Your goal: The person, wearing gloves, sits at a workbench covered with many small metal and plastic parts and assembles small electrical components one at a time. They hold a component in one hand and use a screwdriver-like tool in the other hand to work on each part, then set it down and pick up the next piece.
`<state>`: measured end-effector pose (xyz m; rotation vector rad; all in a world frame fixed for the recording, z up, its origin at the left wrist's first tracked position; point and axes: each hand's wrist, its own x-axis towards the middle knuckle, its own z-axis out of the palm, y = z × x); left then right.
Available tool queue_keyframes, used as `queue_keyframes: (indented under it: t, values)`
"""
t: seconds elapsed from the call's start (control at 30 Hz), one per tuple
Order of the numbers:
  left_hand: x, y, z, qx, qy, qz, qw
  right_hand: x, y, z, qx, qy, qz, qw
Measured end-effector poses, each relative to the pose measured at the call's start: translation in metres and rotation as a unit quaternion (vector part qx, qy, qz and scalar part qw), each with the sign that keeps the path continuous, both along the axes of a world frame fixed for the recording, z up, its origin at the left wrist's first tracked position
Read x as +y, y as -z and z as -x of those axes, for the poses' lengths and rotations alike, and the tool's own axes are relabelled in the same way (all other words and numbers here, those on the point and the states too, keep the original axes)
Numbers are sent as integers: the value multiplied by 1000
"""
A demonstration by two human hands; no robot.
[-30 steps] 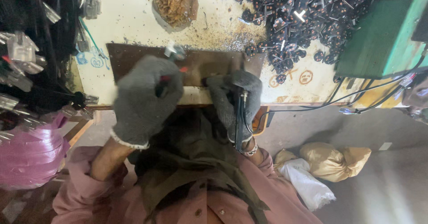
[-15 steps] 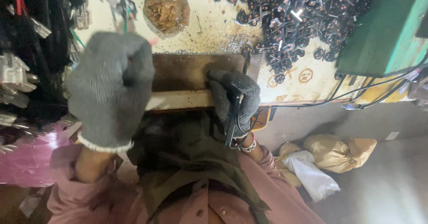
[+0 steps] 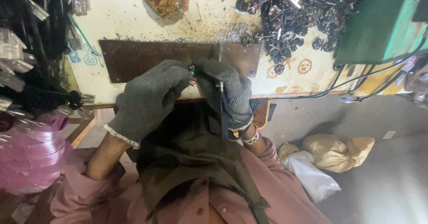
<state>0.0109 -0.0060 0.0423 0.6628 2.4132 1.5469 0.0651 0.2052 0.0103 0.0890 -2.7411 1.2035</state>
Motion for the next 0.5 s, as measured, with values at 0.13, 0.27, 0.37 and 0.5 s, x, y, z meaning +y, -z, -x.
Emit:
queue_keyframes:
  t: [0.13,0.27,0.37,0.5]
  values:
    - [11,5,-4,-11,-63,41,997,-3,-1,-4,-34,3,-5,999]
    - [17,6,-13,-27,-74,18,997,-1,-2,-4,2,-26,-4,1000]
    - [16,5,-11,23,-55,-26,998,-2,-2,-2,-4,-33,8,999]
    - [14,9,-2,26,-28,90,995,-9,-8,3,1,0,-1,1000]
